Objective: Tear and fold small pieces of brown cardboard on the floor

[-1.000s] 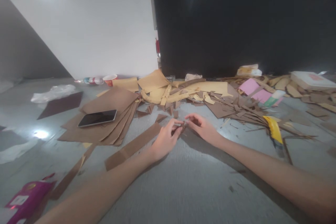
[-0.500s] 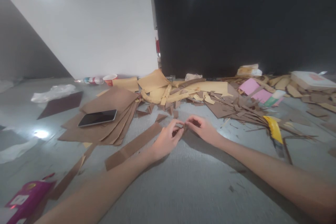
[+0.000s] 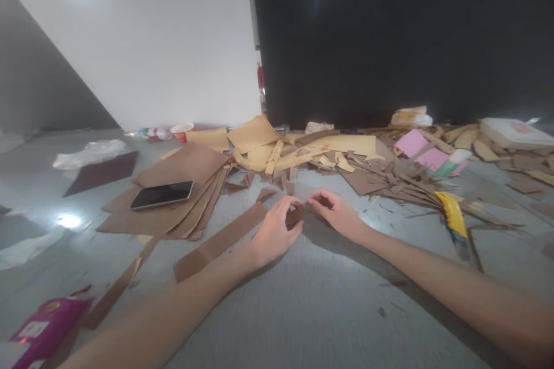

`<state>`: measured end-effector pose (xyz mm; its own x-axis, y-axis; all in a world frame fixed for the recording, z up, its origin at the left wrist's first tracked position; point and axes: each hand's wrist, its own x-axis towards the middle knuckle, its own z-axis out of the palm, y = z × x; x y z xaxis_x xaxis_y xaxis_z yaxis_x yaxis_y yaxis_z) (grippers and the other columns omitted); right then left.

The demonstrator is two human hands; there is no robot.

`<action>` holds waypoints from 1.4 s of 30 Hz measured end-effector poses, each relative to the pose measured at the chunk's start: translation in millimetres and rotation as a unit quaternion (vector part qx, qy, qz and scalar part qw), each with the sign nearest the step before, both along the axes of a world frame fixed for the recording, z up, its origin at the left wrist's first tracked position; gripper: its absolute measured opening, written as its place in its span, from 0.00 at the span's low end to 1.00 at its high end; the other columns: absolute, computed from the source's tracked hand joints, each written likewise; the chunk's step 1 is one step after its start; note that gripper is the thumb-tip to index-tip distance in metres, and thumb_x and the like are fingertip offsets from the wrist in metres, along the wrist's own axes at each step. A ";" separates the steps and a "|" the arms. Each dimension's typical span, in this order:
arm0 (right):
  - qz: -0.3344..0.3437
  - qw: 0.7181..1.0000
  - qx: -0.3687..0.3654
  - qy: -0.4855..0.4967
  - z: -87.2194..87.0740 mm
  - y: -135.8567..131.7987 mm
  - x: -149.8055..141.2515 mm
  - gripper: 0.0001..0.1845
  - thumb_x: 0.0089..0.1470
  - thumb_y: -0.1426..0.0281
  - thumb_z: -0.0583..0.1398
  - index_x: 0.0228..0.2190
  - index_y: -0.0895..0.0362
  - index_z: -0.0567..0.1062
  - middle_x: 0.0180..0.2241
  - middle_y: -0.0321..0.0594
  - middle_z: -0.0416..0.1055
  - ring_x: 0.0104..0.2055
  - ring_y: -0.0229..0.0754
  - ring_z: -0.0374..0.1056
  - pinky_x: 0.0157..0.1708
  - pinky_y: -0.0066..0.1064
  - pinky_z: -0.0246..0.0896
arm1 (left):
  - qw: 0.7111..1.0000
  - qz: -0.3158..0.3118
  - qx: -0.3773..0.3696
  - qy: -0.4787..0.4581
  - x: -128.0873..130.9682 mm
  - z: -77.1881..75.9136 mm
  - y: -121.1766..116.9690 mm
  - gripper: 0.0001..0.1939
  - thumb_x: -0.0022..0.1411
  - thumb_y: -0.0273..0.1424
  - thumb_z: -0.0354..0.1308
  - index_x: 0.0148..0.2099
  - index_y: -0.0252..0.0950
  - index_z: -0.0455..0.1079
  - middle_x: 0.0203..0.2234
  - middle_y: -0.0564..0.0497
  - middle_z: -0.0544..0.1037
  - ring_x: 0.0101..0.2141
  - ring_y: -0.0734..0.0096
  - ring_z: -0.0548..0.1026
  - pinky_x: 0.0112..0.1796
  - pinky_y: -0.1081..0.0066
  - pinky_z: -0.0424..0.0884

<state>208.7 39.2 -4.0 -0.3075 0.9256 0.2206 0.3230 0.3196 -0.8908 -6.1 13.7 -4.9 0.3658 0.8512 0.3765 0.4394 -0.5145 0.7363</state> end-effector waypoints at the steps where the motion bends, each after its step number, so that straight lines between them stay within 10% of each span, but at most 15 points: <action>1: -0.002 1.000 0.003 0.002 0.1 0.2 0.1 0.20 0.66 0.50 0.59 0.36 0.55 0.75 0.26 0.33 0.68 0.27 0.39 0.61 0.29 0.30 0.57 | 1.000 0.003 0.009 -0.002 -0.1 0.7 -0.2 0.17 0.62 0.23 0.62 0.53 0.40 0.67 0.43 0.50 0.77 0.39 0.67 0.77 0.42 0.68 0.72; 13: 0.004 0.999 0.030 0.026 3.0 -3.5 2.4 0.19 0.68 0.52 0.57 0.36 0.54 0.75 0.32 0.37 0.71 0.33 0.41 0.65 0.31 0.30 0.59 | 0.996 0.020 -0.058 -0.064 0.2 1.5 4.9 0.14 0.73 0.33 0.55 0.58 0.38 0.71 0.50 0.45 0.80 0.47 0.62 0.80 0.50 0.63 0.74; 19: -0.010 0.998 0.048 0.032 3.0 -5.3 2.3 0.17 0.68 0.54 0.59 0.37 0.54 0.76 0.32 0.37 0.71 0.32 0.41 0.64 0.31 0.31 0.60 | 0.996 0.013 -0.075 -0.050 -2.4 2.8 2.9 0.22 0.75 0.36 0.52 0.69 0.45 0.63 0.30 0.55 0.76 0.32 0.68 0.76 0.39 0.68 0.72; 33: 0.000 0.998 0.061 0.028 5.9 -8.0 1.3 0.15 0.68 0.55 0.59 0.42 0.52 0.78 0.31 0.37 0.71 0.32 0.42 0.67 0.33 0.32 0.63 | 0.996 0.009 -0.080 -0.045 -2.2 3.1 2.8 0.17 0.75 0.36 0.52 0.63 0.44 0.67 0.28 0.57 0.74 0.30 0.70 0.75 0.35 0.71 0.69; 42: 0.042 0.998 0.038 -0.008 6.3 -6.2 0.2 0.17 0.67 0.53 0.59 0.40 0.53 0.78 0.33 0.38 0.74 0.36 0.42 0.68 0.34 0.31 0.62 | 0.997 -0.037 -0.064 -0.036 -1.5 5.1 0.0 0.17 0.76 0.33 0.51 0.63 0.45 0.68 0.50 0.50 0.80 0.40 0.68 0.80 0.46 0.67 0.75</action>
